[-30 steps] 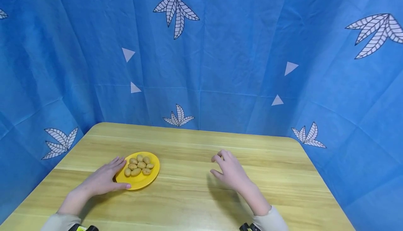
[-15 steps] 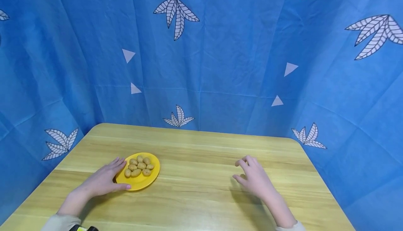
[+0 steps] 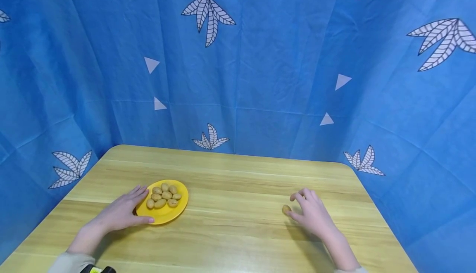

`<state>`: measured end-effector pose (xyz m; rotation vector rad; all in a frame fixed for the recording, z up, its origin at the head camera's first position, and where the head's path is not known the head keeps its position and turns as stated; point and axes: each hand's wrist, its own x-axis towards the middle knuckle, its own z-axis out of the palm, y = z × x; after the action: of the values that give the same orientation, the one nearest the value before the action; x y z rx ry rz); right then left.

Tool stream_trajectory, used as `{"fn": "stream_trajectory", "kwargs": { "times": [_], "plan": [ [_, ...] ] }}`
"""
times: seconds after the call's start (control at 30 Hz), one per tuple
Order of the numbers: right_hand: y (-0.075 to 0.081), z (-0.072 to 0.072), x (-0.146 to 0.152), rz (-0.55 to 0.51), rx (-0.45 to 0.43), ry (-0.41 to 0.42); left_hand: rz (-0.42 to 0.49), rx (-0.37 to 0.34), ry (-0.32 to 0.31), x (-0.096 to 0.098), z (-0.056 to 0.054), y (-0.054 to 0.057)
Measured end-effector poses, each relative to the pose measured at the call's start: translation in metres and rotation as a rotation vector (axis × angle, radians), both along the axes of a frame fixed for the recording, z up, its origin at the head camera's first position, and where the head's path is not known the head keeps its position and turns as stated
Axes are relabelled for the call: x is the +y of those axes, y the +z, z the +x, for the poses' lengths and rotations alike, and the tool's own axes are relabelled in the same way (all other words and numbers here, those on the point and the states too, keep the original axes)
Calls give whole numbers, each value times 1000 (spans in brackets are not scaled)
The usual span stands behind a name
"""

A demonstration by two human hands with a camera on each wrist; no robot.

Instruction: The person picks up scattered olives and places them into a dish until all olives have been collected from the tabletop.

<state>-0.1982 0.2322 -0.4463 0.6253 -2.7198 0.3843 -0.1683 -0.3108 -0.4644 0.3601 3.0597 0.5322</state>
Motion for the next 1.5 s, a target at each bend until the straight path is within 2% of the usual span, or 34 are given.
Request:
{"fn": "stream_trajectory", "kwargs": {
  "times": [0.4,0.67,1.17,1.5],
  "plan": [
    [-10,-9,1,44,-89,-2,-1,-7,-1,0,0,-2],
    [-8,-11,-4,41,-163,-3,1,-5,-2,0,2,-3],
    [-9,-18,-10,65,-145,36,-5,1,-2,-2,1,-5],
    [-3,-25,-18,54,-161,42,-2,6,-1,-1,0,0]
  ]
}}
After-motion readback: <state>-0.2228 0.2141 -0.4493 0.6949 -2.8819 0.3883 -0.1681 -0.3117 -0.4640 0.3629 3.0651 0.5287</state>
